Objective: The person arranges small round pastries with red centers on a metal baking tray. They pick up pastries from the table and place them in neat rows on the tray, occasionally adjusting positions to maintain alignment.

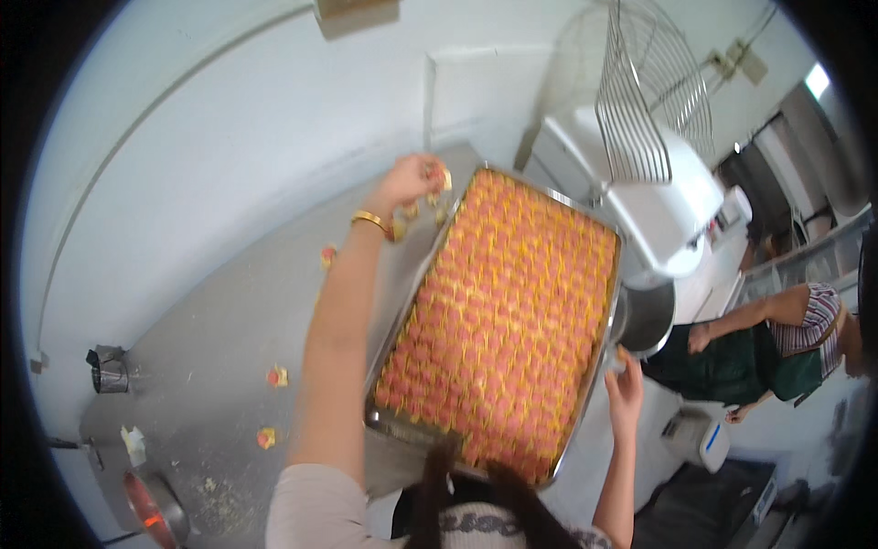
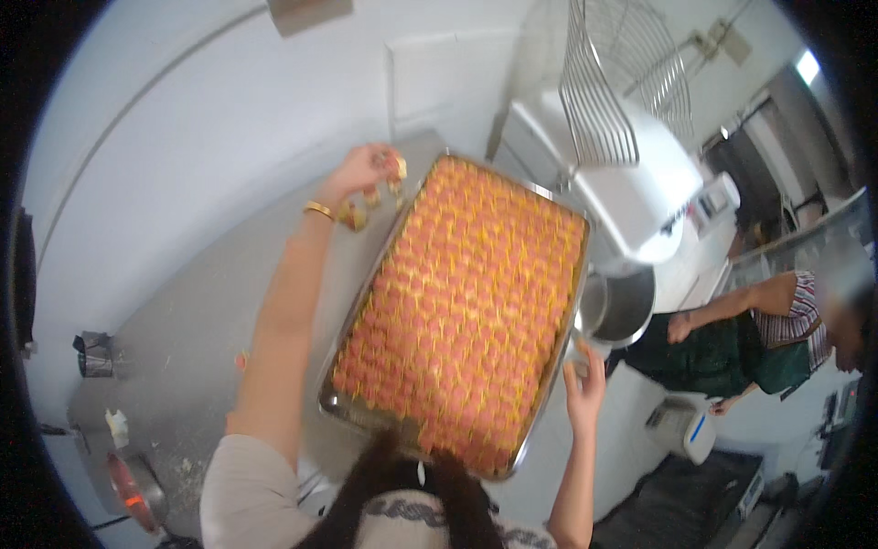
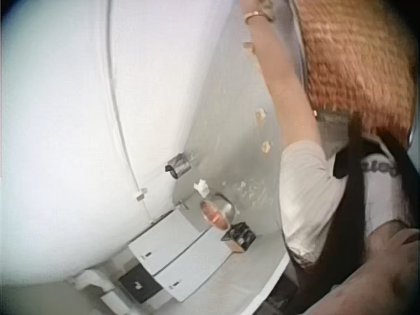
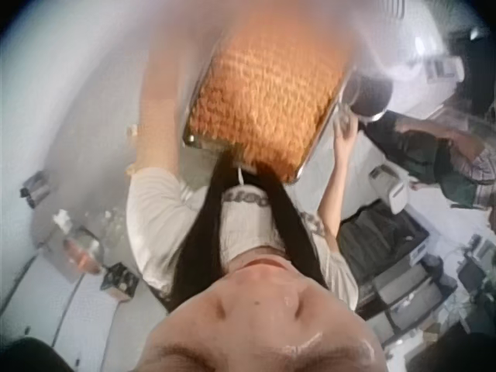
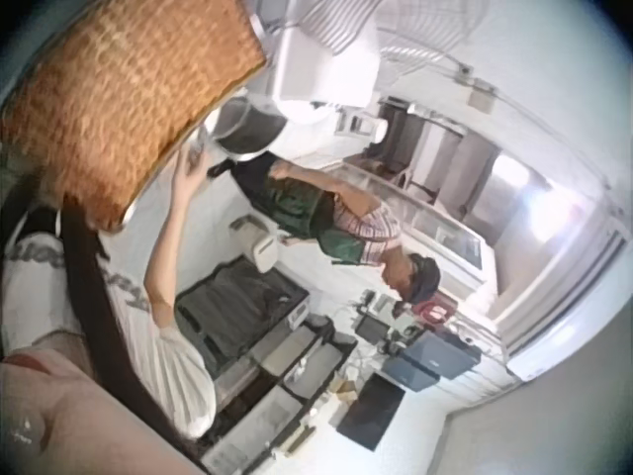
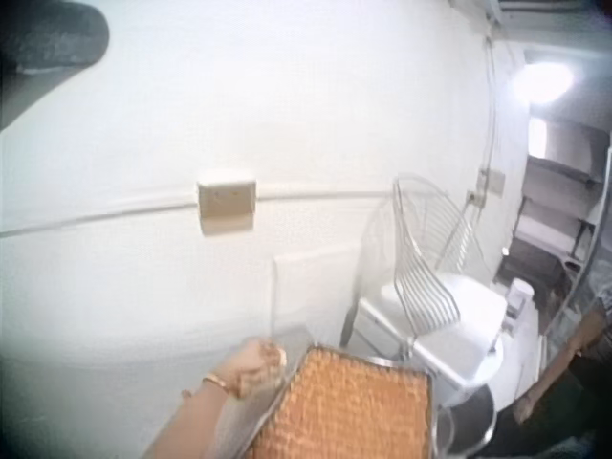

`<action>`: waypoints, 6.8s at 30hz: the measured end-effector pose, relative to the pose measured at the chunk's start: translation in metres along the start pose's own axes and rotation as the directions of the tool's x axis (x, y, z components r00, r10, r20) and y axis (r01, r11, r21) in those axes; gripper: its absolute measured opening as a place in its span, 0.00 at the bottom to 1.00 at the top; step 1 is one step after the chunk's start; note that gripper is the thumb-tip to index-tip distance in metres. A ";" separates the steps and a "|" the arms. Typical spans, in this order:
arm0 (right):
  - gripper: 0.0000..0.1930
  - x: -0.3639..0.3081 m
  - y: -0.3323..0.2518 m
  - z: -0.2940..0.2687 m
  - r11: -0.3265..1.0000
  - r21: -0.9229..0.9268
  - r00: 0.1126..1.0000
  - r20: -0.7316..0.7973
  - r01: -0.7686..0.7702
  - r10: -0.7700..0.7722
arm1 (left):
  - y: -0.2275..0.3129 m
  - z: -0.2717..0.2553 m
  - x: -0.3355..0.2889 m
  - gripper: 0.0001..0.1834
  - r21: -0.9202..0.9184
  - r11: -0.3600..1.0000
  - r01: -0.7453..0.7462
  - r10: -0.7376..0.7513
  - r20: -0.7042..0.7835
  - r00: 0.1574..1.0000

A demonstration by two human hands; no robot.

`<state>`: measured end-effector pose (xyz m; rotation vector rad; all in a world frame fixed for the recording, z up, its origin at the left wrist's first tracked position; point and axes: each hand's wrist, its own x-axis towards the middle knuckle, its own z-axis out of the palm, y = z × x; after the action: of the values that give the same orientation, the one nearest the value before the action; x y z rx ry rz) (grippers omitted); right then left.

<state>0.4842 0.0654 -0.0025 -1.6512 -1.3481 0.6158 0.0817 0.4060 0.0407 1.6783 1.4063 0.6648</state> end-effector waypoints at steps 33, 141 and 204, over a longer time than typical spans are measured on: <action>0.17 -0.154 -0.076 0.161 0.864 -0.283 0.853 0.451 0.416 -0.263 | -0.036 0.157 -0.372 0.16 0.325 0.945 -0.028 -0.026 0.162 0.987; 0.24 -0.187 -0.166 0.207 0.948 0.319 0.814 0.553 -0.011 -0.177 | -0.046 0.111 -0.512 0.12 -0.869 0.493 -0.042 -0.394 -0.266 0.880; 0.08 -0.240 -0.067 0.228 0.864 0.310 0.662 0.749 -0.396 0.035 | -0.134 0.161 -0.542 0.03 -0.629 0.776 -0.037 -0.198 -0.300 0.933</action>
<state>0.1963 -0.0876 -0.0904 -1.2043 -1.3682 1.7512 0.0153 -0.1551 -0.0968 0.9836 1.2784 1.2744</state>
